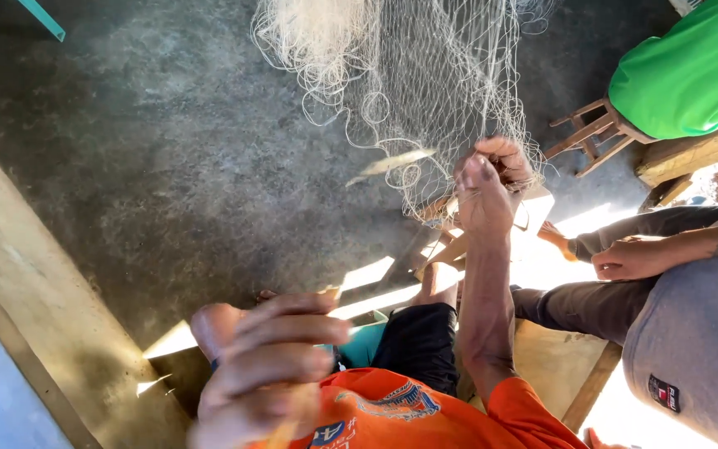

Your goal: Repairing or weaving a fishing net using a wooden shuttle to tie knots and create mesh.

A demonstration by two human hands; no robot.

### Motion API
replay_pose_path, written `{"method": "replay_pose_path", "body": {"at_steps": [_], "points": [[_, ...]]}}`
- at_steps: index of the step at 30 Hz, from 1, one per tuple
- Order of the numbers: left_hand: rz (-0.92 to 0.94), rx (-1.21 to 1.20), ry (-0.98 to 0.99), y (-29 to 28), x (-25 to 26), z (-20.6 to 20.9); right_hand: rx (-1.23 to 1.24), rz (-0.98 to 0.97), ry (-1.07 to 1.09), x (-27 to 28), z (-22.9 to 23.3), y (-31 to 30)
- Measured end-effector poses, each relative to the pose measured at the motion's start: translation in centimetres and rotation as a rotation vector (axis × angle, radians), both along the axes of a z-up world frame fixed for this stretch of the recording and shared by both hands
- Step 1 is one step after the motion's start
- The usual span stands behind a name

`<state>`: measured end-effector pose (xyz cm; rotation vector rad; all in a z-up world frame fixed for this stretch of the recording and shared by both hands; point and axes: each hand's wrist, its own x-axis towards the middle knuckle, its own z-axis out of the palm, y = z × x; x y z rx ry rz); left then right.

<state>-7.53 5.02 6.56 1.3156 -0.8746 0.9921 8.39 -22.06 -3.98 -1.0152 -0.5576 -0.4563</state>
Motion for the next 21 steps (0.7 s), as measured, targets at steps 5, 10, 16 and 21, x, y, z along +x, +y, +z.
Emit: {"method": "replay_pose_path", "body": {"at_steps": [5, 10, 16, 21], "points": [[-0.094, -0.190, 0.032, 2.5, 0.7, -0.8, -0.006, -0.034, 0.020, -0.6, 1.8, 0.8], [-0.365, -0.466, 0.245, 2.6, 0.1, -2.5, 0.280, 0.416, 0.101, -1.4, 3.0, 0.9], [-0.671, -0.578, 0.606, 1.9, -1.1, -4.6, 0.198, 0.460, 0.018, -1.9, 3.4, 1.8], [-1.265, -0.168, 0.413, -3.8, -1.8, -5.5, -0.033, 0.224, -0.089, -1.2, -0.7, 0.4]]}}
